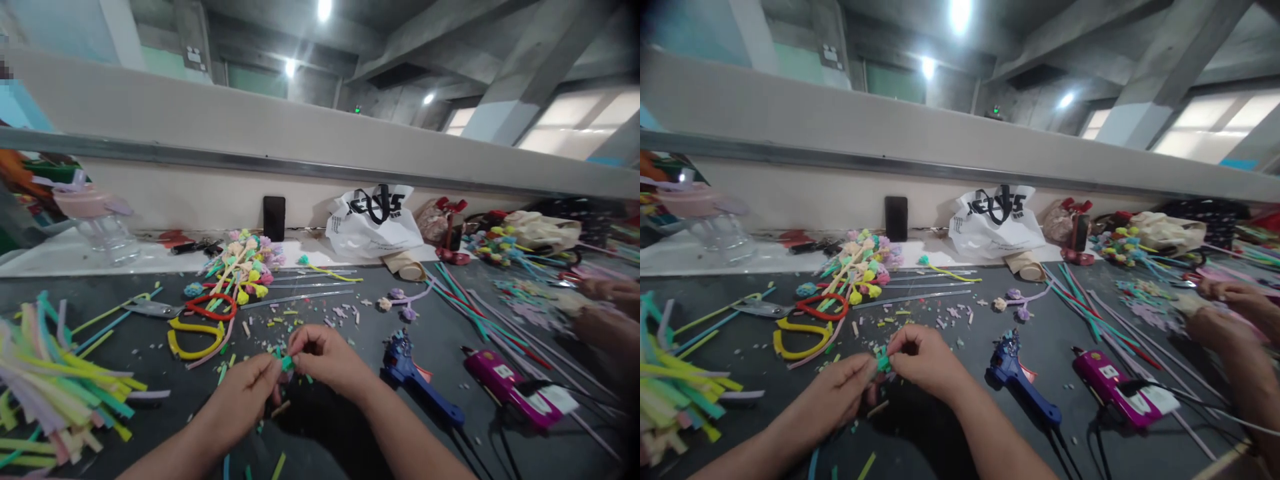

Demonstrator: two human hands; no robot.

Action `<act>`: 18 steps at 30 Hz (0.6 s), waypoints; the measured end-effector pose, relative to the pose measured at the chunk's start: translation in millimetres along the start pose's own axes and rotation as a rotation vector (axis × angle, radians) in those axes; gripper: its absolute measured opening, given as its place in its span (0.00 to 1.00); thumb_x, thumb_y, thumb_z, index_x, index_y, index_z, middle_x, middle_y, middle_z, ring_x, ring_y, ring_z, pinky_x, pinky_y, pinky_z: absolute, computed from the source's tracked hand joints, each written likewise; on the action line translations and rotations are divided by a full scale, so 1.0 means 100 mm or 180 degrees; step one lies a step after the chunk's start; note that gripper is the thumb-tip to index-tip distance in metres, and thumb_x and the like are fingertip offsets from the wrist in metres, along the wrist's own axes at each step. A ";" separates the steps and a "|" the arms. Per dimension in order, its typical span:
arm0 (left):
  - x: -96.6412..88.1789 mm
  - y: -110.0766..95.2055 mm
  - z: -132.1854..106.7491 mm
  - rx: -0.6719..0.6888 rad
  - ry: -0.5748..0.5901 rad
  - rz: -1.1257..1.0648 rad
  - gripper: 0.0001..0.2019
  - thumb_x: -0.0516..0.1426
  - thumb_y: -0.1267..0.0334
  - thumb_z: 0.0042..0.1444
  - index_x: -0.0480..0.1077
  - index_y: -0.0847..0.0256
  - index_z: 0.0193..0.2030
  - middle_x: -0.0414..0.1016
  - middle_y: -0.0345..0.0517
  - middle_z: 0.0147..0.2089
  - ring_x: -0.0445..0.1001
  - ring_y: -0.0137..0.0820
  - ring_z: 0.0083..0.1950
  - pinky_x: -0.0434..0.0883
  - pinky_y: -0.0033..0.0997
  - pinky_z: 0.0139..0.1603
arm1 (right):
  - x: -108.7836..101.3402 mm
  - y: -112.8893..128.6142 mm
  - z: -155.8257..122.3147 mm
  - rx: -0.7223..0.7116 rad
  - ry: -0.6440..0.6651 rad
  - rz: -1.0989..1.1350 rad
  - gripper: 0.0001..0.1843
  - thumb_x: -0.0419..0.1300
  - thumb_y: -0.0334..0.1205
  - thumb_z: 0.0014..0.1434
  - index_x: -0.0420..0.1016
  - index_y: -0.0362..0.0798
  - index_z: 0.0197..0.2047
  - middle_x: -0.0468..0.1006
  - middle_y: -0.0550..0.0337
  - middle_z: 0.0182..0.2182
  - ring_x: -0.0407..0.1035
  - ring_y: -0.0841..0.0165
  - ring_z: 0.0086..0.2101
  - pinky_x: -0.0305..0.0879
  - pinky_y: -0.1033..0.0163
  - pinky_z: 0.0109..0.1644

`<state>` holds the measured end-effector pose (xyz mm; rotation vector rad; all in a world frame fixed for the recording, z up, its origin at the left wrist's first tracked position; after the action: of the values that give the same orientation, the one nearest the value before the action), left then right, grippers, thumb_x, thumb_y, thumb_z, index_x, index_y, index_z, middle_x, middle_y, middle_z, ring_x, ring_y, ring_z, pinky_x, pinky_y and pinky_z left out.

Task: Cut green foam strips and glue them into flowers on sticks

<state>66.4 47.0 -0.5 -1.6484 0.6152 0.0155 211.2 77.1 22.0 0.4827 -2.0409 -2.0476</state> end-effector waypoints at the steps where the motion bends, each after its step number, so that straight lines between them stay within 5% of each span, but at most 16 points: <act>1: 0.02 0.01 0.01 -0.0200 0.0199 -0.0330 0.20 0.42 0.47 0.56 0.61 0.61 0.27 0.65 0.37 0.19 0.55 0.21 0.14 0.53 0.21 0.15 | 0.00 0.02 -0.01 -0.0166 0.0033 -0.0125 0.03 0.59 0.29 0.42 0.69 0.46 0.23 0.72 0.62 0.29 0.65 0.73 0.28 0.61 0.68 0.32; 5: 0.07 0.02 -0.02 -0.0619 0.0724 -0.1189 0.20 0.46 0.43 0.52 0.61 0.61 0.30 0.65 0.35 0.17 0.50 0.18 0.11 0.46 0.19 0.11 | 0.00 0.04 -0.03 -0.0575 0.0102 -0.0733 0.07 0.56 0.26 0.45 0.69 0.47 0.24 0.72 0.61 0.29 0.66 0.71 0.31 0.61 0.66 0.36; 10: 0.07 0.01 -0.06 -0.0709 0.0618 -0.1606 0.15 0.50 0.50 0.52 0.60 0.61 0.26 0.60 0.31 0.16 0.46 0.16 0.11 0.43 0.17 0.11 | 0.01 0.00 -0.03 -0.0521 0.0200 -0.0732 0.08 0.55 0.24 0.44 0.69 0.47 0.24 0.71 0.62 0.29 0.66 0.71 0.31 0.61 0.66 0.36; 15: 0.10 0.03 -0.05 -0.0797 0.0681 -0.1563 0.15 0.47 0.50 0.54 0.59 0.60 0.28 0.60 0.31 0.16 0.44 0.17 0.11 0.42 0.18 0.11 | 0.01 -0.09 0.02 -0.0191 0.0175 -0.0349 0.04 0.58 0.28 0.43 0.69 0.46 0.23 0.72 0.62 0.28 0.65 0.72 0.29 0.61 0.68 0.34; 18: 0.08 0.02 -0.03 -0.0484 0.0396 -0.0949 0.16 0.46 0.48 0.54 0.60 0.60 0.31 0.60 0.31 0.17 0.50 0.19 0.12 0.48 0.20 0.12 | -0.01 -0.13 0.04 0.0068 0.0138 -0.0149 0.03 0.60 0.31 0.42 0.68 0.46 0.23 0.71 0.63 0.26 0.64 0.74 0.26 0.60 0.69 0.29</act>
<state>71.3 40.9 -4.7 -1.8859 0.4649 -0.2646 211.2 81.8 9.5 0.5788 -2.0471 -2.0250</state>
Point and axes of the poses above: each hand's wrist, its own z-axis towards the middle knuckle, its own x-axis out of the palm, y = z × x, the point moved 3 cm from there along z, towards the middle knuckle
